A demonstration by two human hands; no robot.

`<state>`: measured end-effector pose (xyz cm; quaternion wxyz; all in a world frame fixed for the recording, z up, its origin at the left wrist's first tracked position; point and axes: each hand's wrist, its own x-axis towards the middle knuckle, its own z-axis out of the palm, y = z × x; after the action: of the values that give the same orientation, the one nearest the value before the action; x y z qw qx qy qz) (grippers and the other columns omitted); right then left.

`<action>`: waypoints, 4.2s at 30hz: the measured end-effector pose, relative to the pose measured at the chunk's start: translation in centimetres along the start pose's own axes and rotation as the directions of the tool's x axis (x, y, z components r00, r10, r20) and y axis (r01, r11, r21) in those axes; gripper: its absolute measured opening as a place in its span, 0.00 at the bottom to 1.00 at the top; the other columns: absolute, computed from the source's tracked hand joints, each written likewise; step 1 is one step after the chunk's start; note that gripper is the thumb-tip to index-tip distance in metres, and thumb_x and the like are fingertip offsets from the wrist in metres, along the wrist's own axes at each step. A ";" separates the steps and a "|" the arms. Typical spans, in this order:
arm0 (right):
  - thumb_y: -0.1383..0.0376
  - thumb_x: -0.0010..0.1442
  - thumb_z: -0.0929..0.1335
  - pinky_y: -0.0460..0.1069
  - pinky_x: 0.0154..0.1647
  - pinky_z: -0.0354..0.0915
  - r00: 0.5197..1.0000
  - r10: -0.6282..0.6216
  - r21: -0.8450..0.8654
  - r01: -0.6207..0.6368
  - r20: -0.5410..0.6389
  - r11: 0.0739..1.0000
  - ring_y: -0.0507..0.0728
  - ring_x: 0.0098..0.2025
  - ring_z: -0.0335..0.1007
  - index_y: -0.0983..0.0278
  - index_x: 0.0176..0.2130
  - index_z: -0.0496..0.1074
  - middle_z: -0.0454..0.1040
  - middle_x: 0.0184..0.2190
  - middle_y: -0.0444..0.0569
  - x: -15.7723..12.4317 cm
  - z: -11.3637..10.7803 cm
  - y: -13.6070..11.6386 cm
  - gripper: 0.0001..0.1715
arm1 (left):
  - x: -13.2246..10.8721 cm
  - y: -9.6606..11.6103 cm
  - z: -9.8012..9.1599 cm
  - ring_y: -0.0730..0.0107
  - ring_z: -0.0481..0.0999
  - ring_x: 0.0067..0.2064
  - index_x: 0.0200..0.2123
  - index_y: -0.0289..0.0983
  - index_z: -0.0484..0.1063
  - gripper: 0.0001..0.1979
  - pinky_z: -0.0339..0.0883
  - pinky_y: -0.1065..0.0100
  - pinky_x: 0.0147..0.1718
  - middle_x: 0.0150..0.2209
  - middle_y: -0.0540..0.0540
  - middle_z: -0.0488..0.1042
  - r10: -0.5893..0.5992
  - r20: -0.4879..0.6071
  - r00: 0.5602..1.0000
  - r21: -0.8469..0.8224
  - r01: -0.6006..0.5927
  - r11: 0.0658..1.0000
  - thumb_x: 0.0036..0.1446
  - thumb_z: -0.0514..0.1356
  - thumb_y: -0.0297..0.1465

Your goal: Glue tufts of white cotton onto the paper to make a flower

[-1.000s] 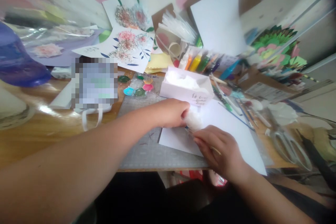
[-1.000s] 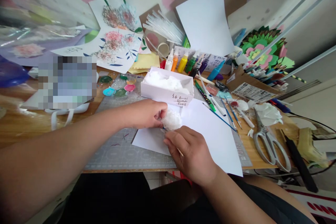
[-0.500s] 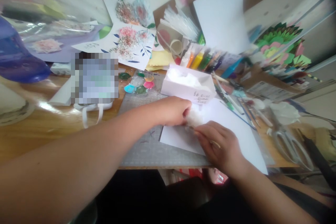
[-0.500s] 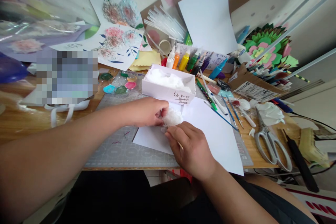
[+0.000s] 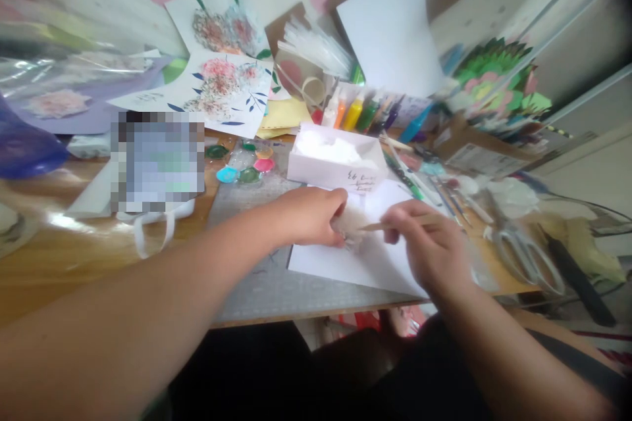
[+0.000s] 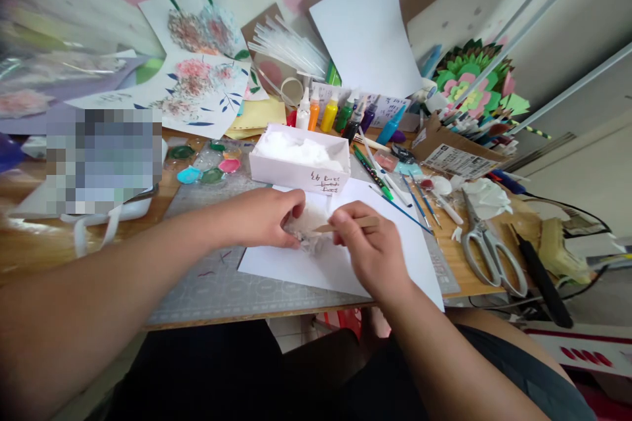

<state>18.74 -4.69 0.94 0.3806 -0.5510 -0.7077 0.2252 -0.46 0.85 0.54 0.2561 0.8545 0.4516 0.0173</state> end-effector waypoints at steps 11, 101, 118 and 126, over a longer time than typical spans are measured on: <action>0.62 0.55 0.63 0.49 0.35 0.60 0.975 0.104 -0.444 -0.005 0.198 0.896 0.54 0.33 0.66 0.61 0.42 0.71 0.70 0.34 0.48 3.0 -2.8 5.2 0.15 | 0.3 -0.8 0.2 0.71 0.66 0.28 0.34 0.41 0.62 0.14 0.51 0.72 0.22 0.32 0.50 0.70 -0.004 -0.009 1.000 -0.086 0.003 0.996 0.47 0.55 0.43; 0.76 0.53 0.65 0.49 0.36 0.67 0.818 -0.510 -0.155 0.558 0.265 0.815 0.54 0.38 0.68 0.62 0.39 0.69 0.69 0.38 0.51 -1.5 1.9 -0.5 0.14 | 0.1 -0.6 0.1 0.71 0.65 0.28 0.34 0.39 0.65 0.14 0.53 0.71 0.23 0.32 0.48 0.70 0.053 -0.007 0.999 -0.051 -0.053 0.997 0.47 0.56 0.41; 0.76 0.51 0.66 0.52 0.33 0.66 0.777 -0.570 -0.262 0.628 0.268 0.733 0.57 0.36 0.67 0.65 0.36 0.71 0.72 0.36 0.54 -1.3 2.9 -0.5 0.11 | 0.1 -0.6 0.1 0.70 0.66 0.28 0.34 0.40 0.65 0.14 0.53 0.71 0.23 0.32 0.48 0.70 0.059 -0.014 0.998 -0.047 -0.059 0.997 0.46 0.56 0.41; 0.74 0.50 0.68 0.51 0.35 0.66 0.894 -0.441 -0.105 0.447 0.073 0.888 0.56 0.36 0.68 0.61 0.35 0.72 0.71 0.34 0.49 -1.4 0.6 -1.3 0.12 | 0.1 -0.7 0.0 0.69 0.66 0.29 0.34 0.39 0.65 0.14 0.53 0.71 0.23 0.33 0.47 0.71 0.048 -0.005 0.999 -0.051 -0.048 0.998 0.46 0.56 0.41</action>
<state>17.66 -6.35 1.10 0.3717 -0.3909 -0.8358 0.1025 -0.91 1.29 0.24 0.2764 0.8582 0.4310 0.0365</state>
